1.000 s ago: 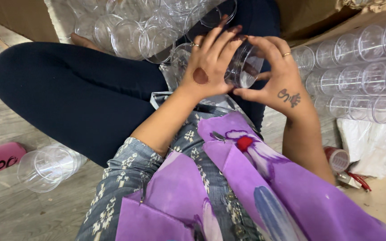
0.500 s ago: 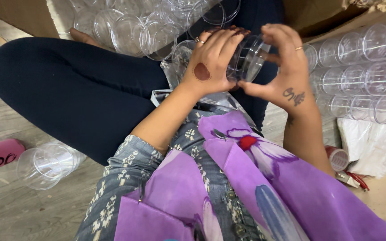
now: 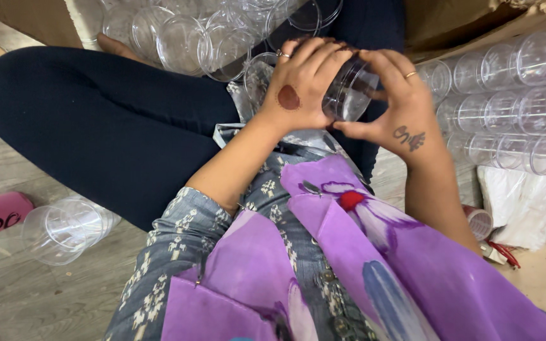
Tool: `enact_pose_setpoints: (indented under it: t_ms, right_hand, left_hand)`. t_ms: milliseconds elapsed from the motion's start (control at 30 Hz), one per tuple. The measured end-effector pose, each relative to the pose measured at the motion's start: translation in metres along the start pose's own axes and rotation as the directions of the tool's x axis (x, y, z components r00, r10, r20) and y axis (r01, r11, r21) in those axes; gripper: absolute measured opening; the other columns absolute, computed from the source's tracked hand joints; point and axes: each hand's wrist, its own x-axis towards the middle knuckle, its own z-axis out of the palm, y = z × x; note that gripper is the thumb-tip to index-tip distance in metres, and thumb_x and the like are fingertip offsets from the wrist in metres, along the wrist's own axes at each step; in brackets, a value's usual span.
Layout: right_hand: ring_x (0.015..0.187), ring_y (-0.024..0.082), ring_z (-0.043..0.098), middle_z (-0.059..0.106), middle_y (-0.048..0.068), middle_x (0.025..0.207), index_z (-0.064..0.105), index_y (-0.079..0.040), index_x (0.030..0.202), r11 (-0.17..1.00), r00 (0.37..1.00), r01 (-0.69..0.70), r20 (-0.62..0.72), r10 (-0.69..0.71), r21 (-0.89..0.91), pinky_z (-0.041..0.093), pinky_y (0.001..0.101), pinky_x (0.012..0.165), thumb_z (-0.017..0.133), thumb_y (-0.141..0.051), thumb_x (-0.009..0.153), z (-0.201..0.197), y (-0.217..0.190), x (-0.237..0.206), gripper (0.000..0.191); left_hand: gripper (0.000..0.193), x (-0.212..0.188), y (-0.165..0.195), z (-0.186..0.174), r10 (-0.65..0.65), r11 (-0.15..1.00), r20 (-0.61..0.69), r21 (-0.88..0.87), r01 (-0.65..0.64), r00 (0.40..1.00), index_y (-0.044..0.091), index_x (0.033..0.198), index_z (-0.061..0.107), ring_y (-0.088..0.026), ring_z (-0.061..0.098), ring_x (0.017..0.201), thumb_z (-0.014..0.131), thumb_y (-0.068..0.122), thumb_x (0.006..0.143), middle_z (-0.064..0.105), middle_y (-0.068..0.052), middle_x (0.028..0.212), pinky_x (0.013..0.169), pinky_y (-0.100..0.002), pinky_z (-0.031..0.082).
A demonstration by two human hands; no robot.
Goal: The person sits on the floor among cardboard boxes filled with clear plastic jars. They pick up jar bodies and lids, press a lid onto each jar by hand, and place the closed jar into a box with other finished jars, repeating this for one jar after another.
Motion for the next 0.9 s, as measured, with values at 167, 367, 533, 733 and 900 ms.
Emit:
enact_pose_setpoints:
  t_ms: [167, 367, 533, 733, 900]
  right_hand:
    - [0.134, 0.030, 0.062, 0.051, 0.018, 0.150, 0.052, -0.002, 0.150, 0.998, 0.999, -0.049, -0.004, 0.048, -0.045, 0.059, 0.0380, 0.102, 0.097, -0.013, 0.070, 0.007, -0.004, -0.008, 0.093]
    - [0.133, 0.036, 0.063, 0.052, 0.022, 0.150, 0.052, -0.003, 0.151, 0.980, 0.998, -0.024, -0.058, 0.013, -0.198, 0.061, 0.0388, 0.105, 0.097, -0.018, 0.073, 0.019, -0.006, -0.016, 0.091]
    - [0.132, 0.036, 0.063, 0.053, 0.023, 0.151, 0.053, -0.003, 0.151, 0.976, 0.998, -0.040, -0.049, 0.030, -0.213, 0.061, 0.0396, 0.103, 0.098, -0.019, 0.072, 0.020, -0.002, -0.021, 0.093]
    - [0.131, 0.030, 0.067, 0.057, 0.022, 0.150, 0.053, 0.000, 0.152, 0.994, 1.000, -0.018, 0.007, 0.019, -0.105, 0.059, 0.0383, 0.098, 0.101, -0.023, 0.072, 0.012, 0.009, -0.012, 0.096]
    - [0.124, 0.030, 0.069, 0.063, 0.024, 0.140, 0.057, 0.003, 0.148, 0.992, 1.000, -0.021, 0.016, 0.023, -0.124, 0.061, 0.0388, 0.093, 0.103, -0.030, 0.069, 0.008, 0.015, 0.000, 0.097]
  left_hand:
    - [0.099, -0.008, -0.003, 0.010, -0.017, 0.999, 0.006, -0.040, 0.017, 1.000, 0.006, 0.137, 0.053, -0.034, 0.056, 0.129, 0.096, 0.043, 0.056, 0.059, -0.014, 0.138, 0.111, -0.050, 0.038]
    - [0.099, -0.022, -0.002, 0.021, -0.065, 0.991, 0.009, -0.114, 0.065, 0.998, 0.003, 0.138, 0.051, -0.044, 0.055, 0.128, 0.095, 0.031, 0.054, 0.055, -0.019, 0.140, 0.113, -0.054, 0.040]
    - [0.092, -0.029, 0.002, 0.028, -0.075, 0.988, 0.041, -0.135, 0.080, 0.996, 0.002, 0.141, 0.049, -0.045, 0.053, 0.132, 0.092, 0.023, 0.063, 0.053, -0.020, 0.145, 0.116, -0.051, 0.041]
    - [0.093, -0.030, 0.003, 0.031, -0.085, 0.985, 0.034, -0.146, 0.089, 0.996, 0.000, 0.144, 0.044, -0.044, 0.049, 0.134, 0.090, 0.023, 0.066, 0.048, -0.022, 0.148, 0.118, -0.051, 0.038]
    - [0.093, -0.029, -0.001, 0.035, -0.068, 0.988, -0.012, -0.138, 0.066, 0.998, -0.001, 0.147, 0.041, -0.041, 0.051, 0.131, 0.089, 0.030, 0.073, 0.047, -0.021, 0.149, 0.117, -0.051, 0.038]
